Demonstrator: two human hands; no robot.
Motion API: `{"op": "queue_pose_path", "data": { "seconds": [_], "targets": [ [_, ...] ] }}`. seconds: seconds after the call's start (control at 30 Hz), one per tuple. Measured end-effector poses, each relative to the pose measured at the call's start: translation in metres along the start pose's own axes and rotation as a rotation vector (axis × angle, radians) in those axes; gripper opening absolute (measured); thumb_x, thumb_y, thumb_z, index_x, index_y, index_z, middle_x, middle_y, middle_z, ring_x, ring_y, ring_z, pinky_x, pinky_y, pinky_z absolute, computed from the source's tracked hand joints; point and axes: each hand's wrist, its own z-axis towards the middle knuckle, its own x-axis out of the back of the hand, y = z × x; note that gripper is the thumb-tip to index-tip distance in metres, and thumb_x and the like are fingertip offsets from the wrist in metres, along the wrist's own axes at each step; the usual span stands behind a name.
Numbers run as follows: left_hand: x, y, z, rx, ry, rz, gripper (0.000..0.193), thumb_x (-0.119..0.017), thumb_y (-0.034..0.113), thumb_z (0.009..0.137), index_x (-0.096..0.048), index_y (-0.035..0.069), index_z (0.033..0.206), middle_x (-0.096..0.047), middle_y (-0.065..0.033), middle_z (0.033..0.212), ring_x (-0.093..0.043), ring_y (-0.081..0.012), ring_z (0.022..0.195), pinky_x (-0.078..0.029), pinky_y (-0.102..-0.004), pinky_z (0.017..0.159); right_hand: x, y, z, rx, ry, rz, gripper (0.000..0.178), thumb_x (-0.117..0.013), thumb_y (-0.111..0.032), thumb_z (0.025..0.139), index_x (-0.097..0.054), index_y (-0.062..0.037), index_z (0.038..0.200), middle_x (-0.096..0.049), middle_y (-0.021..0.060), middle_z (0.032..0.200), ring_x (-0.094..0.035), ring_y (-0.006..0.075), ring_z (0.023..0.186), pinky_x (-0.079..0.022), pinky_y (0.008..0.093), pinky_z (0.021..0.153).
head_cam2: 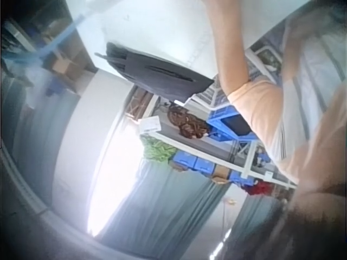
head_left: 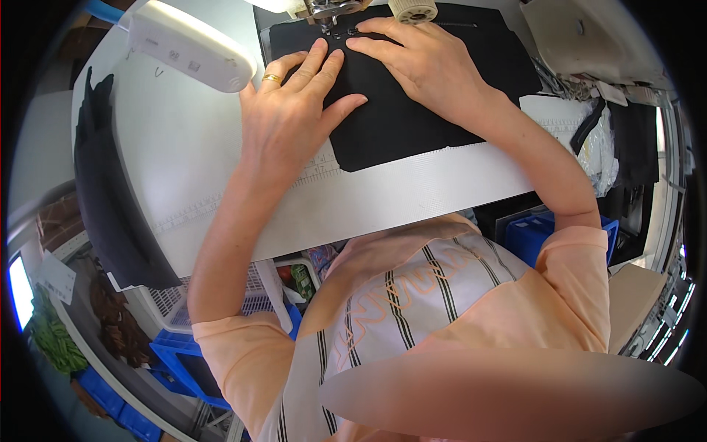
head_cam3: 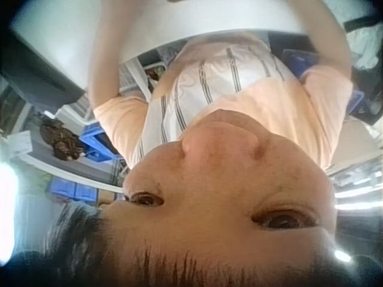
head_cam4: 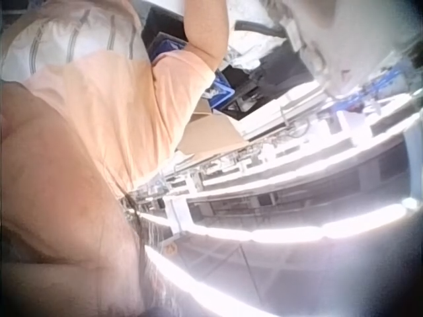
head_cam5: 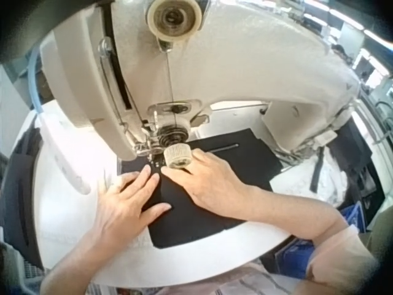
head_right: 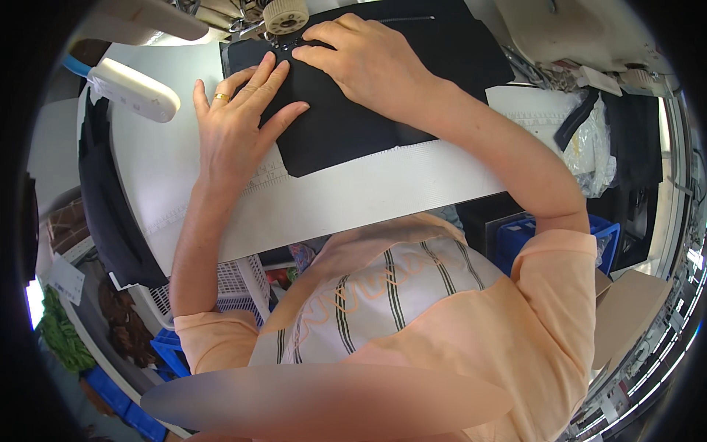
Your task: The recorder uses an industrial sewing machine to sew a zipper onto a piece of black leather.
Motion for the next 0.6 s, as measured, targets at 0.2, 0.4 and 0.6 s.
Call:
{"op": "queue_pose_path", "data": {
  "seconds": [0.2, 0.4, 0.6],
  "targets": [
    [0.001, -0.001, 0.000, 0.013, 0.013, -0.056, 0.047, -0.081, 0.038, 0.071, -0.072, 0.011, 0.108, -0.070, -0.0045, 0.116, -0.064, -0.0195, 0.100, -0.049, -0.0329, 0.070, 0.002, -0.006, -0.003, 0.007, 0.005, -0.002, 0.033, -0.066, -0.005, 0.078, -0.069, -0.0098, 0.110, -0.065, 0.0045, 0.112, -0.062, 0.0210, 0.101, -0.054, 0.0323, 0.083],
    [0.000, -0.006, 0.007, 0.016, 0.018, -0.078, 0.046, -0.080, 0.033, 0.072, -0.072, 0.009, 0.110, -0.069, -0.0085, 0.117, -0.065, -0.0249, 0.102, -0.056, -0.0351, 0.078, -0.001, -0.004, 0.002, 0.021, 0.027, -0.025, 0.030, -0.067, -0.007, 0.078, -0.069, -0.0077, 0.108, -0.066, 0.0055, 0.109, -0.063, 0.0213, 0.099, -0.055, 0.0312, 0.082],
    [-0.003, -0.009, 0.006, 0.119, -0.106, -0.133, 0.046, -0.073, 0.041, 0.081, -0.069, 0.015, 0.120, -0.064, -0.0024, 0.129, -0.058, -0.0217, 0.114, -0.023, -0.0663, 0.105, -0.005, 0.001, 0.004, 0.021, 0.044, -0.036, 0.028, -0.066, -0.009, 0.080, -0.069, -0.0076, 0.107, -0.067, 0.0056, 0.106, -0.064, 0.0212, 0.097, -0.055, 0.0319, 0.080]
  ]
}}
